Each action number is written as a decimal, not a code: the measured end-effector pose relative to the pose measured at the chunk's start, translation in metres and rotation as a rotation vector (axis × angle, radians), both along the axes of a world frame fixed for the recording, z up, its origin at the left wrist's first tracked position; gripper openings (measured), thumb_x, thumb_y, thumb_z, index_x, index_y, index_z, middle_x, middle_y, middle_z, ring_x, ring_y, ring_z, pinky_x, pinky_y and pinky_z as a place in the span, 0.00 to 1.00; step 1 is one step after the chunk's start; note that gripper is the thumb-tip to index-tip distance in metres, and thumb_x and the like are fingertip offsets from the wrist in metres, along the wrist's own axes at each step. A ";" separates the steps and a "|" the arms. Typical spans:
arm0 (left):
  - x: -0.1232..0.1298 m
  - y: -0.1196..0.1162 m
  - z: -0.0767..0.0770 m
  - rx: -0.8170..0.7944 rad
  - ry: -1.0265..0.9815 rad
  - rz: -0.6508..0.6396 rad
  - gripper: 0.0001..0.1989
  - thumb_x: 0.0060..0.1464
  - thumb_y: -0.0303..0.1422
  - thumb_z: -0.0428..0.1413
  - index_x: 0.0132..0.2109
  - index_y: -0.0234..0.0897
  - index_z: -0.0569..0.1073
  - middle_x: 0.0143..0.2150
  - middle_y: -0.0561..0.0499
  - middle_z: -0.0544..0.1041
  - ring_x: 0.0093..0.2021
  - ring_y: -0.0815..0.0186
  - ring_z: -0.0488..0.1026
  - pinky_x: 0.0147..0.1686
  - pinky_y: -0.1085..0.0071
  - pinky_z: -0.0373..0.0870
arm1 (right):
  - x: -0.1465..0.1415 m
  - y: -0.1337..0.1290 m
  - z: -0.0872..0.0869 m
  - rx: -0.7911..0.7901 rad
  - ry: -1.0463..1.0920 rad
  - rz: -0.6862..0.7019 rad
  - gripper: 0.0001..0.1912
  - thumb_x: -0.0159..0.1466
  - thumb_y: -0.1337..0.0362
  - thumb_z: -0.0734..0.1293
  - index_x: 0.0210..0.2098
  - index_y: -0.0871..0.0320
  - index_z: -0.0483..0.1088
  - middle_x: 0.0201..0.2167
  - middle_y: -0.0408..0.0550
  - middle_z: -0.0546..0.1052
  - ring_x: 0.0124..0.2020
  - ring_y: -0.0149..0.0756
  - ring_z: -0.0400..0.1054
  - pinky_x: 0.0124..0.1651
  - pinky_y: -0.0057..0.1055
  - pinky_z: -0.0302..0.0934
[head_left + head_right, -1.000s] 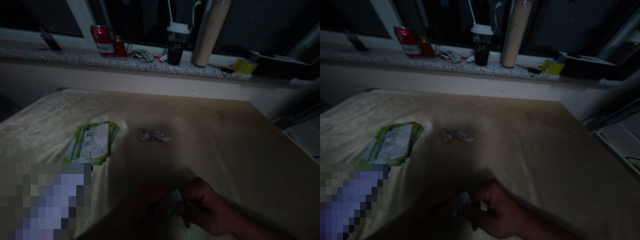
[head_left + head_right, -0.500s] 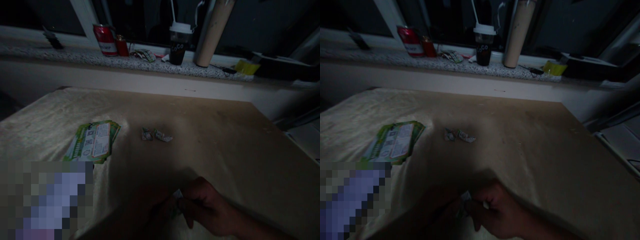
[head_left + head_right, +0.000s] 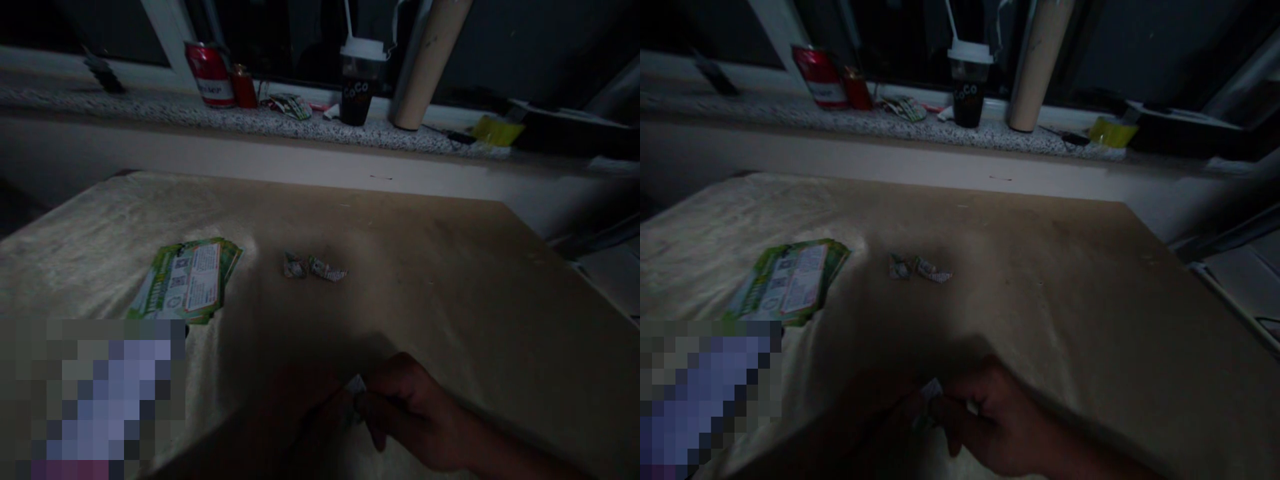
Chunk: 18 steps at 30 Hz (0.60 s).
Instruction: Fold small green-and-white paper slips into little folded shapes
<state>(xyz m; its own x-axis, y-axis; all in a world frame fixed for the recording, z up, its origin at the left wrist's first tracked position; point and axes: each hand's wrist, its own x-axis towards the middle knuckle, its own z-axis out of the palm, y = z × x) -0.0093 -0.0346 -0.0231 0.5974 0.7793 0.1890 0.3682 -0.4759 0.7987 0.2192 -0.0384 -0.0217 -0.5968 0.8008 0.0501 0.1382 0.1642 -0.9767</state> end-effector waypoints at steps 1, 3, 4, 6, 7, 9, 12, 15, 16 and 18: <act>-0.001 0.000 0.000 -0.026 -0.008 0.002 0.20 0.76 0.37 0.47 0.39 0.41 0.82 0.31 0.54 0.82 0.30 0.67 0.77 0.33 0.75 0.70 | 0.000 0.000 0.000 -0.005 0.022 -0.008 0.30 0.79 0.54 0.61 0.24 0.62 0.73 0.18 0.46 0.75 0.20 0.26 0.66 0.26 0.21 0.57; -0.002 0.000 -0.001 -0.097 -0.031 0.021 0.19 0.75 0.38 0.49 0.40 0.42 0.82 0.32 0.54 0.82 0.30 0.66 0.77 0.33 0.75 0.71 | 0.000 0.000 0.000 -0.001 0.070 -0.031 0.30 0.79 0.54 0.62 0.24 0.62 0.73 0.18 0.45 0.74 0.20 0.26 0.65 0.26 0.22 0.57; -0.002 0.001 -0.001 -0.130 -0.041 0.048 0.19 0.75 0.40 0.50 0.39 0.41 0.82 0.32 0.54 0.82 0.30 0.65 0.77 0.33 0.74 0.71 | 0.000 0.000 0.000 0.001 0.086 -0.041 0.29 0.79 0.54 0.62 0.24 0.62 0.73 0.18 0.45 0.74 0.20 0.26 0.65 0.26 0.22 0.57; -0.002 0.001 0.001 -0.185 -0.044 0.093 0.18 0.74 0.42 0.52 0.40 0.41 0.82 0.32 0.53 0.83 0.31 0.64 0.77 0.34 0.73 0.72 | -0.001 0.000 -0.001 0.000 0.096 -0.046 0.28 0.79 0.57 0.63 0.24 0.62 0.74 0.19 0.44 0.73 0.21 0.26 0.64 0.26 0.22 0.56; -0.001 0.002 0.003 -0.200 -0.040 0.109 0.18 0.73 0.42 0.52 0.40 0.40 0.82 0.32 0.53 0.83 0.31 0.64 0.77 0.35 0.72 0.72 | -0.001 0.000 -0.001 -0.007 0.096 -0.035 0.26 0.78 0.58 0.63 0.26 0.62 0.74 0.19 0.44 0.73 0.21 0.26 0.64 0.26 0.22 0.55; 0.000 0.004 0.009 -0.226 -0.020 0.125 0.19 0.72 0.42 0.52 0.38 0.40 0.82 0.31 0.53 0.81 0.31 0.64 0.76 0.34 0.72 0.70 | -0.001 0.001 0.000 -0.008 0.106 -0.022 0.22 0.77 0.60 0.65 0.27 0.62 0.74 0.19 0.42 0.72 0.21 0.25 0.62 0.25 0.22 0.54; 0.004 0.006 0.018 -0.313 0.035 0.076 0.16 0.68 0.40 0.53 0.35 0.39 0.81 0.30 0.54 0.80 0.30 0.65 0.75 0.32 0.73 0.67 | -0.001 0.004 0.002 0.048 0.133 -0.056 0.16 0.73 0.66 0.67 0.28 0.61 0.73 0.20 0.39 0.69 0.21 0.25 0.60 0.25 0.21 0.53; 0.006 0.007 0.022 -0.408 0.092 0.016 0.14 0.63 0.39 0.54 0.32 0.39 0.78 0.28 0.55 0.77 0.30 0.65 0.72 0.31 0.73 0.64 | -0.001 0.004 0.005 0.109 0.097 -0.083 0.14 0.69 0.72 0.67 0.26 0.60 0.71 0.19 0.36 0.65 0.20 0.23 0.55 0.24 0.21 0.49; 0.006 0.007 0.022 -0.441 0.100 0.019 0.14 0.62 0.39 0.55 0.31 0.39 0.77 0.27 0.55 0.75 0.29 0.65 0.70 0.30 0.73 0.63 | -0.001 0.004 0.005 0.116 0.080 -0.082 0.15 0.68 0.73 0.67 0.25 0.60 0.70 0.18 0.35 0.64 0.20 0.23 0.54 0.23 0.20 0.48; 0.006 0.008 0.020 -0.503 0.083 0.049 0.15 0.60 0.41 0.55 0.29 0.39 0.75 0.25 0.56 0.71 0.28 0.66 0.66 0.29 0.72 0.60 | 0.000 0.004 0.004 0.106 0.064 -0.074 0.16 0.69 0.73 0.66 0.24 0.60 0.70 0.18 0.36 0.65 0.19 0.23 0.56 0.24 0.20 0.50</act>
<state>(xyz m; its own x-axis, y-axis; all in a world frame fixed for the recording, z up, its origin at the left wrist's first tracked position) -0.0034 -0.0271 -0.0028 0.5551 0.7889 -0.2637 0.4526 -0.0205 0.8915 0.2194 -0.0347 -0.0173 -0.5292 0.8308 0.1723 0.0919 0.2581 -0.9617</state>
